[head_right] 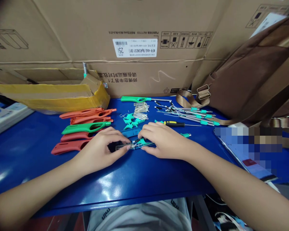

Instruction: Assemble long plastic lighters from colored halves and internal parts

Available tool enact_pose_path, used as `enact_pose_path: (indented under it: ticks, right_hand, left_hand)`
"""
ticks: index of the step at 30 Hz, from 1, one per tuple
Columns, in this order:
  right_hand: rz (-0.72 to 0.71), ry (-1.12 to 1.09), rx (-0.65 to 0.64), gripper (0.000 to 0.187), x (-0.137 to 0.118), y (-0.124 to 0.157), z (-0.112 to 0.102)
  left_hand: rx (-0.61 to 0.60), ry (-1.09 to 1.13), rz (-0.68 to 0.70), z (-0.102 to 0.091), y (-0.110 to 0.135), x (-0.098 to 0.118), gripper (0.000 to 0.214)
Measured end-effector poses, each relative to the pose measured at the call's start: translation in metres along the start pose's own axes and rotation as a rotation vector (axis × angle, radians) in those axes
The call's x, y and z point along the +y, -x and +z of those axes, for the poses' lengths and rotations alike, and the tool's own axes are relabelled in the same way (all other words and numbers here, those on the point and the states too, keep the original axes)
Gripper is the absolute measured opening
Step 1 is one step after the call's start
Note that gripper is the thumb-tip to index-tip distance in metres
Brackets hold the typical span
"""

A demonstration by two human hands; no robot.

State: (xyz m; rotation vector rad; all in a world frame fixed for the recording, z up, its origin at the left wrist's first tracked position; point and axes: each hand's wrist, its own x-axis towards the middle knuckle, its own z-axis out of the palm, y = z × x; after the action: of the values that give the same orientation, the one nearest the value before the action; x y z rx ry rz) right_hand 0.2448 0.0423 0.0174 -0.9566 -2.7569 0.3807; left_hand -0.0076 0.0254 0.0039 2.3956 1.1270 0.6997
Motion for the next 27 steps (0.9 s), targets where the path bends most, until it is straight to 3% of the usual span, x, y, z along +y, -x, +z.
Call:
enact_pose_path:
  ticks: [8, 27]
  right_hand:
    - [0.012, -0.072, -0.008, 0.003, -0.0016, 0.0004, -0.0033]
    - [0.024, -0.035, -0.032, 0.007, -0.0035, -0.0005, -0.0032]
  left_hand:
    - [-0.039, -0.008, 0.006, 0.0006, 0.0013, -0.0025, 0.011]
    - [-0.028, -0.007, 0.014, 0.0035, 0.0012, -0.0015, 0.013]
